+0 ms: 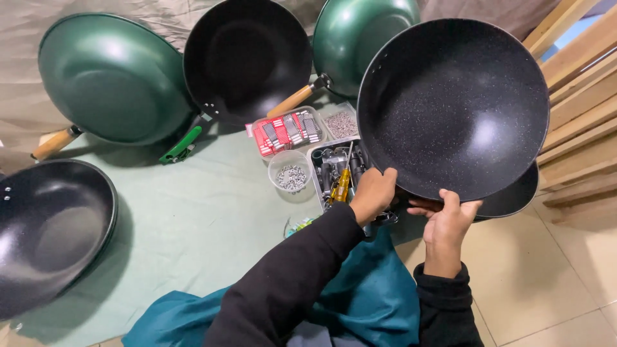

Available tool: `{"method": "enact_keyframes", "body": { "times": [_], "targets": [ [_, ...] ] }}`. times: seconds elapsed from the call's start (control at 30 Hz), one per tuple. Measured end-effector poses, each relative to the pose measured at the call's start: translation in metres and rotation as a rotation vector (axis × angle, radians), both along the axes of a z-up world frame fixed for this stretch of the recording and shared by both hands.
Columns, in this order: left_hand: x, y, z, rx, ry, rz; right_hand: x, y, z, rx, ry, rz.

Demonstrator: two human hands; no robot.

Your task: Cleaning the interior of woks with a cloth and assembling small metal components for the handles.

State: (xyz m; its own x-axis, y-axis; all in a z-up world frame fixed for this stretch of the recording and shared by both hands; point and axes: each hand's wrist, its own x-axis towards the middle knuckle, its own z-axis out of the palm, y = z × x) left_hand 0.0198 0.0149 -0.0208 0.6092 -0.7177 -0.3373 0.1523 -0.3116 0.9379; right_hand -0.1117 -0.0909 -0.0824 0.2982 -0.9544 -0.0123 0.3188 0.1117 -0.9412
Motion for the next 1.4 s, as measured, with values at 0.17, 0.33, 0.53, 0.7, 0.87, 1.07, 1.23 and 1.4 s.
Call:
{"method": "enact_keyframes", "body": {
  "times": [0.17, 0.33, 0.53, 0.7, 0.87, 1.07, 1.23, 1.4],
  "targets": [
    [0.012, 0.009, -0.015, -0.012, -0.013, 0.051, 0.015, 0.010, 0.011, -0.002, -0.021, 0.027],
    [0.013, 0.028, -0.001, -0.016, 0.004, 0.117, 0.031, 0.021, 0.018, 0.000, -0.004, 0.076],
    [0.024, 0.052, -0.006, -0.042, 0.041, 0.207, 0.052, 0.034, 0.024, 0.012, 0.014, 0.179],
    [0.029, 0.081, -0.008, -0.068, 0.066, 0.367, 0.069, 0.041, 0.017, 0.048, 0.066, 0.349],
    [0.027, 0.106, -0.017, -0.090, 0.160, 0.519, 0.089, 0.066, 0.028, 0.053, 0.109, 0.454],
    [0.031, 0.130, -0.057, -0.043, 0.211, 0.603, 0.110, 0.089, 0.024, 0.068, 0.210, 0.585],
    [0.027, 0.155, -0.066, -0.025, 0.257, 0.675, 0.126, 0.106, 0.018, 0.082, 0.289, 0.670],
    [0.018, 0.174, -0.081, -0.021, 0.253, 0.816, 0.143, 0.120, 0.001, 0.090, 0.347, 0.809]
  ]
}}
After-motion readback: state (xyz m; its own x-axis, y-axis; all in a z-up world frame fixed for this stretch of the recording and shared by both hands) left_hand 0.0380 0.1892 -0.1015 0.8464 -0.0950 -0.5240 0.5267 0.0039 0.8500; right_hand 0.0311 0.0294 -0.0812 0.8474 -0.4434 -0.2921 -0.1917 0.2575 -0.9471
